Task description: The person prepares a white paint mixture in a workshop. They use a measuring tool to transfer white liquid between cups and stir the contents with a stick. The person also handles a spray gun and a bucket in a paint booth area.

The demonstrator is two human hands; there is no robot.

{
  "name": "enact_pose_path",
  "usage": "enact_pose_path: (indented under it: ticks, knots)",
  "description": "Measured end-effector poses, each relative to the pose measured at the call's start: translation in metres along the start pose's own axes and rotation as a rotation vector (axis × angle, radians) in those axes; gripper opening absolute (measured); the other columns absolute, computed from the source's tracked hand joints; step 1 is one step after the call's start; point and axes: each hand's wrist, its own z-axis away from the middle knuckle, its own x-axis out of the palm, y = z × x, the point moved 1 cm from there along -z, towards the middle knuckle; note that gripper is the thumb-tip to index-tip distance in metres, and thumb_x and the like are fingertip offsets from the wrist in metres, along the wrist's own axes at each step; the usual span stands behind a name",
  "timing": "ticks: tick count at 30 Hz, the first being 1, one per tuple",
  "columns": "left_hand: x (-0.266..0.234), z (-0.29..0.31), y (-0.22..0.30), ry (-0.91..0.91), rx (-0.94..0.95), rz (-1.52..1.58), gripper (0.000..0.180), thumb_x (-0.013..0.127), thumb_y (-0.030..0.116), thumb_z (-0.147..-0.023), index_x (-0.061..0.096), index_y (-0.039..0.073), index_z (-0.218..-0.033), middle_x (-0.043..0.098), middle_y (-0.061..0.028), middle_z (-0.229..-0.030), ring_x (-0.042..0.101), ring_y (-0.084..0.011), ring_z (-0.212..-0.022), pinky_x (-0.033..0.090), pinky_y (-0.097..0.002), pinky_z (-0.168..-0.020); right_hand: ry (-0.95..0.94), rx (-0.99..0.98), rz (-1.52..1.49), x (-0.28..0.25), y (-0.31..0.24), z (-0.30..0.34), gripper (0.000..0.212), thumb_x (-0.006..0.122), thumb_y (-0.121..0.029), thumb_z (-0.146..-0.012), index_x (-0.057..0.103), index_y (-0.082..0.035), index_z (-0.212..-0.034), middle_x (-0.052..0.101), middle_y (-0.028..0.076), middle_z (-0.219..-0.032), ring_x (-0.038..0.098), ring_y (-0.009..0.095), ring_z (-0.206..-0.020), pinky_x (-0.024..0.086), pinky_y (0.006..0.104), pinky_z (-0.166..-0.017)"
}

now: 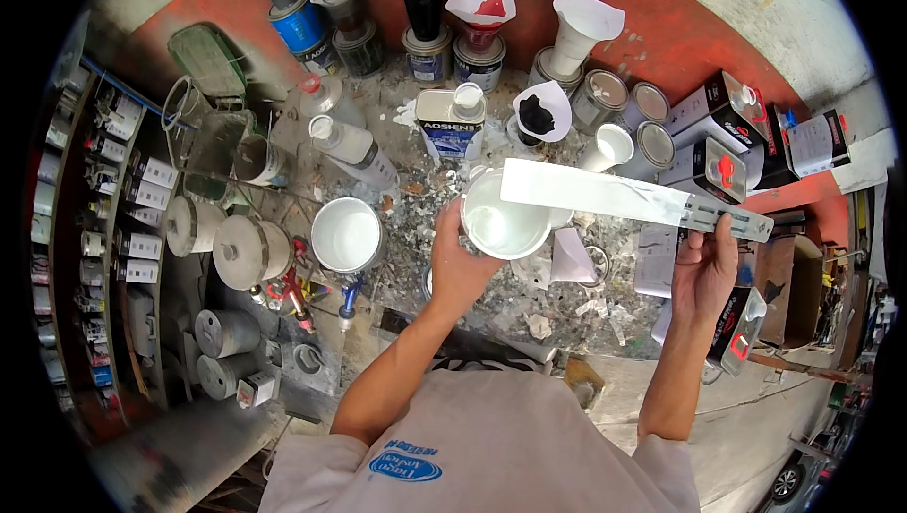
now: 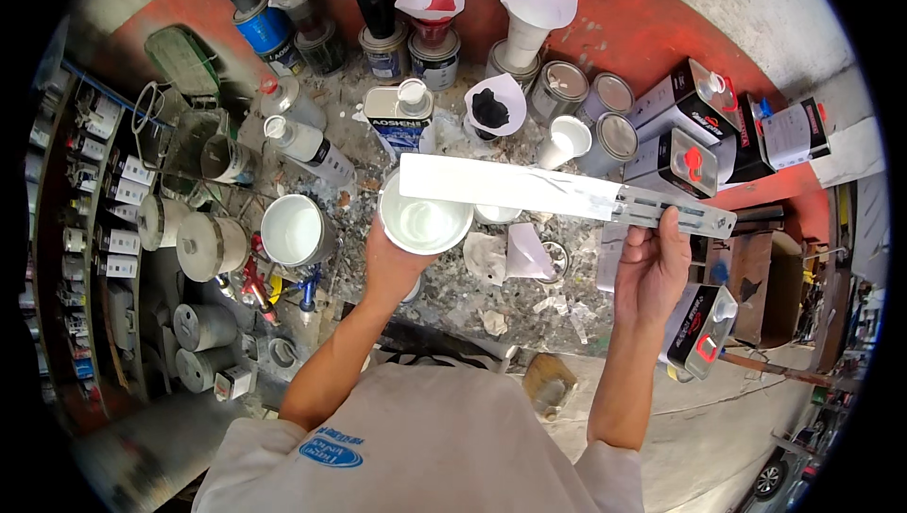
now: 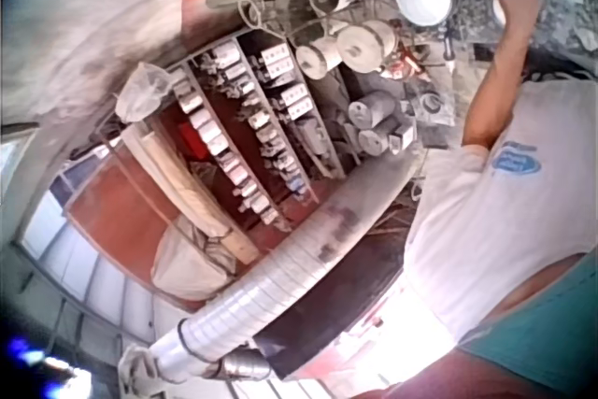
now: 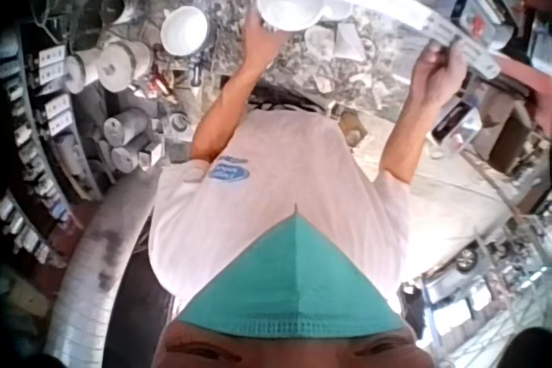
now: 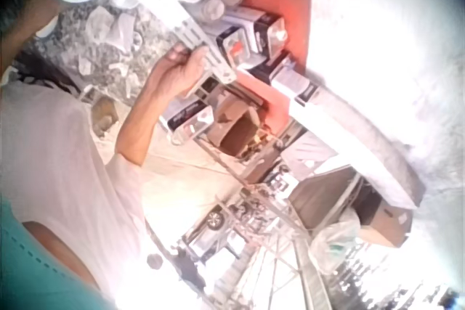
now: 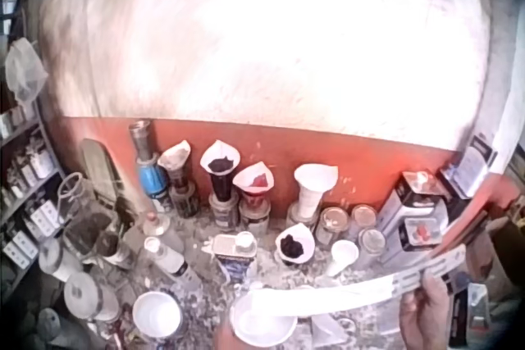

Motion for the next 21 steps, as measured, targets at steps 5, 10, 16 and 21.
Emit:
enact_pose_path:
  ticks: [5, 10, 16, 21]
  knots:
    - [0.001, 0.0, 0.002, 0.027, 0.041, 0.025, 0.081, 0.085, 0.007, -0.064, 0.047, 0.003, -0.135, 0.054, -0.0135, -0.124, 0.056, -0.0282, -0.111, 0.046, -0.036, -0.091, -0.037, 0.012, -0.016, -0.007, 0.002, -0.002, 0.017, 0.058, -0.017, -0.101, 0.062, -0.001, -0.103, 0.067, 0.007, -0.088, 0.057, 0.009, -0.065, 0.046, 0.0182, -0.053]
    - [-0.001, 0.0, 0.005, 0.03, 0.039, 0.019, 0.077, 0.085, 0.007, -0.064, 0.048, 0.004, -0.132, 0.055, -0.0127, -0.122, 0.055, -0.0286, -0.109, 0.046, -0.036, -0.089, -0.055, 0.02, -0.007, -0.01, 0.003, -0.002, 0.016, 0.059, -0.016, -0.101, 0.061, 0.0, -0.106, 0.068, 0.007, -0.091, 0.06, 0.01, -0.067, 0.05, 0.0186, -0.057]
    - [-0.001, 0.001, -0.001, 0.035, 0.041, 0.015, 0.079, 0.085, 0.007, -0.063, 0.048, 0.004, -0.133, 0.053, -0.0147, -0.124, 0.054, -0.0298, -0.112, 0.046, -0.0367, -0.09, -0.07, 0.023, -0.016, -0.01, 0.004, -0.002, 0.016, 0.059, -0.015, -0.1, 0.061, 0.0, -0.106, 0.068, 0.007, -0.091, 0.06, 0.01, -0.068, 0.05, 0.0185, -0.058]
    - [0.0, 0.001, -0.003, 0.028, 0.021, 0.06, 0.08, 0.086, 0.008, -0.064, 0.047, 0.003, -0.133, 0.053, -0.0159, -0.125, 0.054, -0.0306, -0.116, 0.046, -0.0381, -0.095, -0.039, 0.015, -0.009, -0.011, 0.007, -0.002, 0.016, 0.06, -0.015, -0.1, 0.061, 0.0, -0.106, 0.068, 0.006, -0.091, 0.059, 0.009, -0.066, 0.048, 0.0178, -0.055]
